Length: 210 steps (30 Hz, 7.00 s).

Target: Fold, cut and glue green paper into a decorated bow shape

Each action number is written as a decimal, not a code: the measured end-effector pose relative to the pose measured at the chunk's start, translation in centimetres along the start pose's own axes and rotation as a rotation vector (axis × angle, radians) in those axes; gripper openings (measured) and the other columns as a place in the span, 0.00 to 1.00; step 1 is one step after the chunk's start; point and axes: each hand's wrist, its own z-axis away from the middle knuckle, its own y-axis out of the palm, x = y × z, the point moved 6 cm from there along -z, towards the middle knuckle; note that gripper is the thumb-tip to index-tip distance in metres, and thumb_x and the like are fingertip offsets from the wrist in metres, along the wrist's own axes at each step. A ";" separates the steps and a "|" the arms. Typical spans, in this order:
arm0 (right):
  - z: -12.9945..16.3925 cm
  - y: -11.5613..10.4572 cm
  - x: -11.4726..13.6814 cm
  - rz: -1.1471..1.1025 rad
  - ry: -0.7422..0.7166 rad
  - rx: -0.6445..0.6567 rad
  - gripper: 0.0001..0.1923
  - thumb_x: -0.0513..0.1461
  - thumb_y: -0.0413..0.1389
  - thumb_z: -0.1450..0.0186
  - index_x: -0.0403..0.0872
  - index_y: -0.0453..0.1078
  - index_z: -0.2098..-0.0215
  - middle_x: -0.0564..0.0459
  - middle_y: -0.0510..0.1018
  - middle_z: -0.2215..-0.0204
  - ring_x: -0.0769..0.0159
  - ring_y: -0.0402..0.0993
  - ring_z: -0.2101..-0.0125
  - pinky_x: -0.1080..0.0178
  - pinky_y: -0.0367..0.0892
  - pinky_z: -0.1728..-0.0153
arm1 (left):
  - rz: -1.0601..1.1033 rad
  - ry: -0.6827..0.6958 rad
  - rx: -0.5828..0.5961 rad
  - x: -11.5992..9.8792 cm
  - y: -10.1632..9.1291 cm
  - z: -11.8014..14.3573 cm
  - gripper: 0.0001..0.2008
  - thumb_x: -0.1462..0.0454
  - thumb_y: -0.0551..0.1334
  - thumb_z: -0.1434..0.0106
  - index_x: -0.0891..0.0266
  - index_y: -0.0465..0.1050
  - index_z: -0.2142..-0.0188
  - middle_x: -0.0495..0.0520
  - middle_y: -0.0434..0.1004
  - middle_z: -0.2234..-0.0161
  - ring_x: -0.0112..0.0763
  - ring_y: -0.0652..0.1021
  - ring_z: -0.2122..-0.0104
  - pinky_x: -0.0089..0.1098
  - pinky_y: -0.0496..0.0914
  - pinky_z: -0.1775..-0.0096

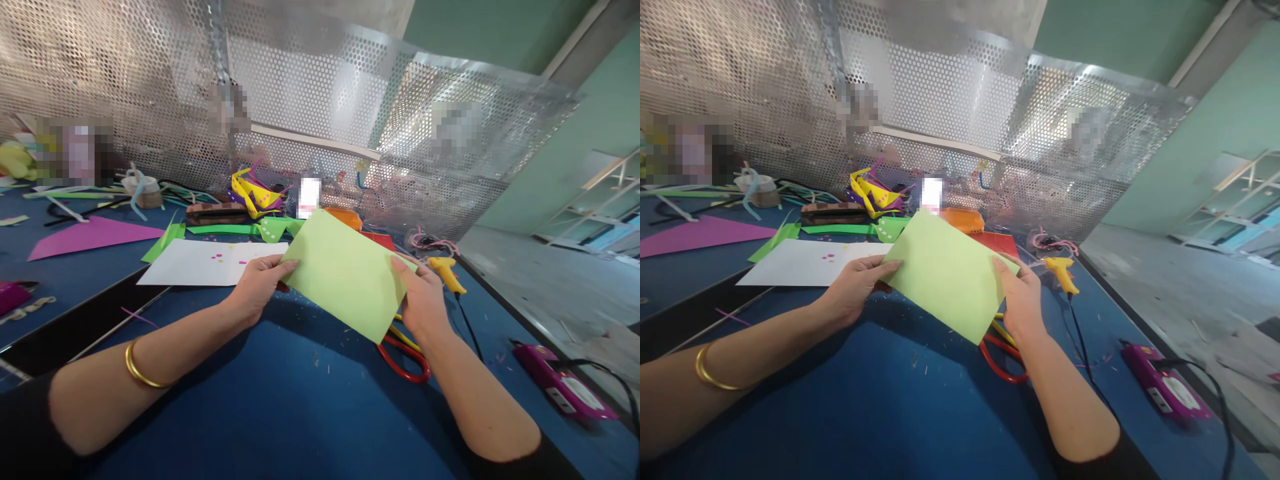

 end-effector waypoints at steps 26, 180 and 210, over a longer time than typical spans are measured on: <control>1.9 1.5 3.2 0.965 -0.780 0.189 0.29 0.55 0.47 0.31 0.44 0.69 0.44 0.40 0.76 0.48 0.51 0.71 0.47 0.46 0.65 0.47 | 0.128 -0.093 -0.162 -0.5 -1.5 -0.8 0.07 0.65 0.69 0.51 0.66 0.76 0.71 0.53 0.79 0.75 0.26 0.74 0.81 0.26 0.66 0.78; 14.1 2.8 -1.8 0.997 -0.591 1.323 0.30 0.32 0.53 0.39 0.45 0.61 0.38 0.46 0.73 0.42 0.61 0.67 0.41 0.55 0.67 0.44 | -1.097 0.560 0.395 -0.4 -3.1 14.1 0.17 0.49 0.62 0.37 0.58 0.79 0.58 0.56 0.82 0.56 0.40 0.80 0.55 0.34 0.75 0.56; 10.0 0.8 2.3 0.981 -0.837 0.638 0.35 0.41 0.56 0.34 0.51 0.49 0.32 0.43 0.70 0.40 0.53 0.68 0.42 0.48 0.68 0.45 | -0.912 0.611 -0.104 -5.6 -7.3 10.5 0.12 0.60 0.60 0.39 0.45 0.82 0.63 0.44 0.84 0.60 0.37 0.82 0.58 0.38 0.73 0.50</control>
